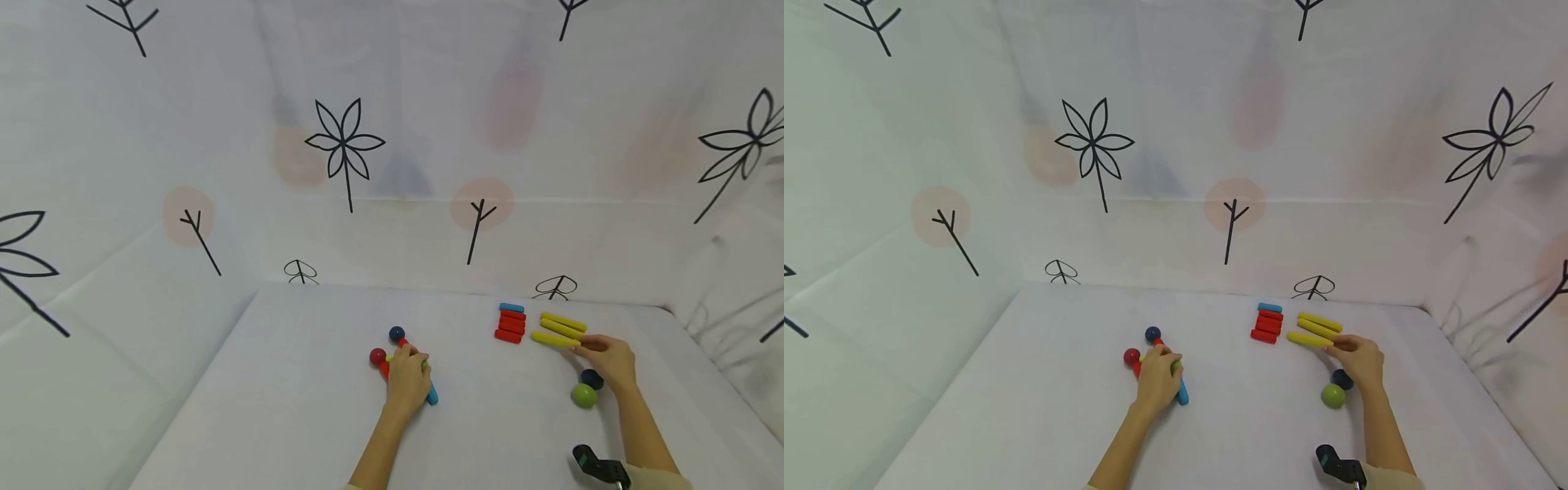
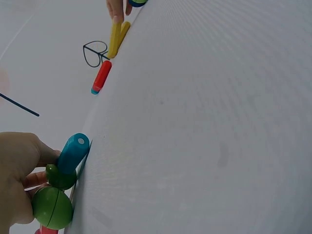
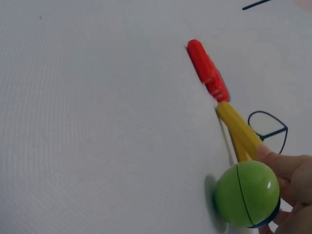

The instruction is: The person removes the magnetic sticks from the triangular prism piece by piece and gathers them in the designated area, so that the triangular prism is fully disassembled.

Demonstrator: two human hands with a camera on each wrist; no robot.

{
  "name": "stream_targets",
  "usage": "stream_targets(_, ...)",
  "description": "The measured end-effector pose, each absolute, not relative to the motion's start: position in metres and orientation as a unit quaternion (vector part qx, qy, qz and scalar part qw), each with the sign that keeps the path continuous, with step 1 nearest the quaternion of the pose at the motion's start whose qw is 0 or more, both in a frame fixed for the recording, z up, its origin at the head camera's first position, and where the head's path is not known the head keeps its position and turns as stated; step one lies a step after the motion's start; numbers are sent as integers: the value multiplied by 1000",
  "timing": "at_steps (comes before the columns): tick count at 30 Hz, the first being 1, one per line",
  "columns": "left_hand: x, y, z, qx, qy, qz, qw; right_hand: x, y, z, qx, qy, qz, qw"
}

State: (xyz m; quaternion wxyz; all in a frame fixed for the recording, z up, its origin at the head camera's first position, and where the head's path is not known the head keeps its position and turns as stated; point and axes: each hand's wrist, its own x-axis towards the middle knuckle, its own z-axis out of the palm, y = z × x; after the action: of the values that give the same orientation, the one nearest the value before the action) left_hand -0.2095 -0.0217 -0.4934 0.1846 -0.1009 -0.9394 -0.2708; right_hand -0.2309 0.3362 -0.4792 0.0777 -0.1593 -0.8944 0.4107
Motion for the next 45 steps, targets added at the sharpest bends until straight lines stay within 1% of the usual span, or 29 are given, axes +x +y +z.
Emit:
stream_targets(6,-209,-22,-492,-101,-940,-269,185,-235,340,-486,-180,-891,412,53)
stream_targets(9,-209,-22,-492,-101,-940,-267,186,-237,342,-488,-186,-892,409,49)
stream_targets(19,-209,-22,-490,-98,-942,-267,179,-246,342,-490,-188,-901,386,56)
stream_targets(30,-209,-22,-491,-92,-944,-269,167,-252,340,-492,-218,-899,373,74)
stream_targets(34,-208,-25,-489,-97,-943,-272,162,-253,340,-494,-223,-895,381,69)
stream_targets(39,-206,-35,-486,-126,-932,-305,153,-248,341,-490,-219,-887,402,57)
stream_targets(42,-205,-42,-485,-146,-922,-328,143,-242,339,-484,-222,-884,405,72)
stream_targets(45,-203,-48,-485,-154,-913,-354,134,-234,330,-478,-221,-880,403,123)
